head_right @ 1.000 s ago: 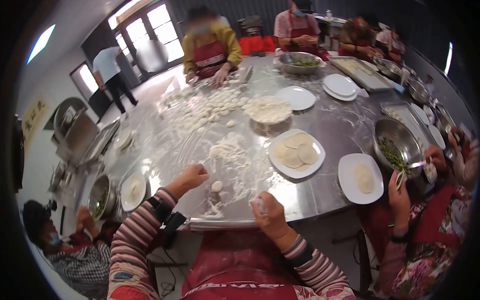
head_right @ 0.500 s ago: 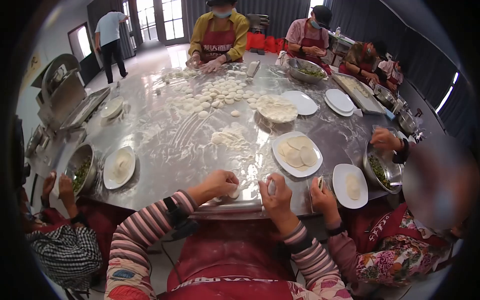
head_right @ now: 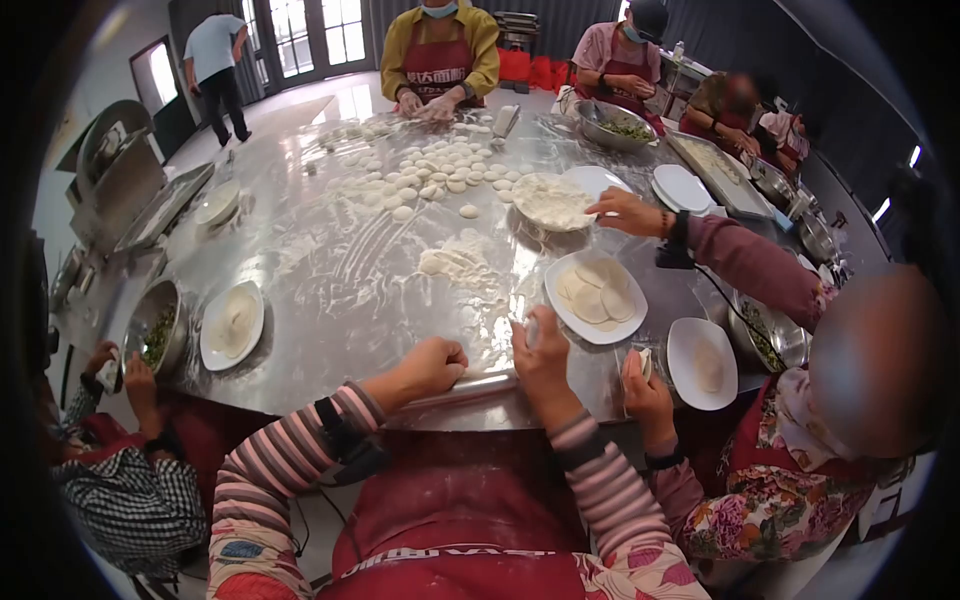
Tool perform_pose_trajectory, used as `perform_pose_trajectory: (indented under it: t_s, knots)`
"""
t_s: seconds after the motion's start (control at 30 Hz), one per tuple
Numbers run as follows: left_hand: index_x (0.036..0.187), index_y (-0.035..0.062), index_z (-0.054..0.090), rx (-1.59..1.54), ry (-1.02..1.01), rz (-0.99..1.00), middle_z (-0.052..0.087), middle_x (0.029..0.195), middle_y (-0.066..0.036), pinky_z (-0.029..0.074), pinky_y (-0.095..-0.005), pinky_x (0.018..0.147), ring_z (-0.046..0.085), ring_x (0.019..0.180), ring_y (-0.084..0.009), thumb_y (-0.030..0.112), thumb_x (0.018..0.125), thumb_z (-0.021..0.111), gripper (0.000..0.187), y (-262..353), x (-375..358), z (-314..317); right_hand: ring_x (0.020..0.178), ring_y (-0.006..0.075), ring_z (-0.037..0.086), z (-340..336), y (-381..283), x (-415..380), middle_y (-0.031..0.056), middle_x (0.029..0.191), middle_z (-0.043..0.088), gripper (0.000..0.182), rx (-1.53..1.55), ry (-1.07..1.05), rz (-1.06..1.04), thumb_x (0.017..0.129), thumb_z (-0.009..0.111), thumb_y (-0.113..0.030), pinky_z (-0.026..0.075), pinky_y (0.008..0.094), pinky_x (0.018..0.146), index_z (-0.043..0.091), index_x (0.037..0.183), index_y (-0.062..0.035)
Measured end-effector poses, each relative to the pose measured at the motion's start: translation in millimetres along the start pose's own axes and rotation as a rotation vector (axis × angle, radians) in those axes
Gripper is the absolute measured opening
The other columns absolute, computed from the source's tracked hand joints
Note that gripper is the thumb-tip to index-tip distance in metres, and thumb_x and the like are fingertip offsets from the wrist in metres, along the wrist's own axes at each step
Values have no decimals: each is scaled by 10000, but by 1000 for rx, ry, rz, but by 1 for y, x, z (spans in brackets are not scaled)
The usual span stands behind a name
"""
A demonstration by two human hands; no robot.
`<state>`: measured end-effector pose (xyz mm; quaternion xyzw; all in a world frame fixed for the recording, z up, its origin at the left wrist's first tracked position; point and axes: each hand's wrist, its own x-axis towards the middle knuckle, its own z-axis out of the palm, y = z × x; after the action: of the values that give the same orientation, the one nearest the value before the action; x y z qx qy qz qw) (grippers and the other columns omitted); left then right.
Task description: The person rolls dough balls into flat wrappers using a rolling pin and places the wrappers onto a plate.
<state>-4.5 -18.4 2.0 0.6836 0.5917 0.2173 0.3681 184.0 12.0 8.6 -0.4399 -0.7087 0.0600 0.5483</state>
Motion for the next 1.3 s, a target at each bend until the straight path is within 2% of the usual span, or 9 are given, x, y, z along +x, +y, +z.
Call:
perform_pose_trajectory:
  t_s: [0.17,0.23,0.33,0.57,0.77,0.93,1.1,1.17,1.3]
  knots:
    - [826,15,637,104,43,154,643,774,-169,478,-381,676,621,745,-319,135,731,609,155,11,9,-5,616,369,560,4,2,7,180,723,532,312,2,16,-99,738,677,-25,444,382,536,470,971,-52]
    - [818,17,638,190,-102,184,646,784,-168,476,-384,681,621,747,-317,133,724,613,151,12,11,-6,615,366,570,-18,-5,-15,171,729,544,315,-27,-6,0,733,683,-25,451,381,537,472,966,-50]
    - [819,16,638,125,-88,133,644,776,-166,473,-379,676,620,735,-300,123,718,615,149,3,9,-6,639,365,592,-44,-23,-39,161,763,567,320,62,-31,106,726,695,-39,470,383,560,478,961,-44]
    - [779,50,657,88,-41,97,643,767,-179,475,-413,716,619,762,-332,131,704,578,136,5,16,-3,635,391,562,13,4,11,193,713,549,300,58,-42,45,733,674,-28,437,415,549,486,965,-59]
    - [730,53,629,150,-155,169,635,730,-149,477,-382,663,615,730,-310,121,667,619,93,2,11,-10,631,340,593,-38,-19,-40,164,749,554,299,35,21,72,739,677,-23,472,367,574,479,962,-39]
    - [841,6,613,64,-269,117,635,787,-172,464,-371,655,612,736,-294,142,719,614,183,4,9,-15,625,366,577,-16,-7,-17,175,734,551,288,-11,-1,26,747,660,-27,460,380,567,475,967,-41]
    - [805,38,617,144,-109,133,642,805,-169,467,-406,716,609,793,-340,142,733,592,129,10,20,-8,623,403,551,11,5,11,195,759,552,275,12,-91,48,753,656,-48,443,400,559,478,964,-44]
    - [825,21,619,205,-202,193,641,797,-169,463,-392,668,615,751,-308,164,749,589,164,10,17,-7,628,396,560,-8,-3,-6,187,767,554,289,-8,-23,-9,748,666,-45,449,395,570,472,962,-43]
    - [842,19,614,131,-202,153,639,785,-162,462,-389,656,611,729,-303,158,735,584,179,4,12,-9,618,264,593,-47,-20,-47,142,748,560,308,37,-47,63,738,691,-39,470,346,551,480,963,-37]
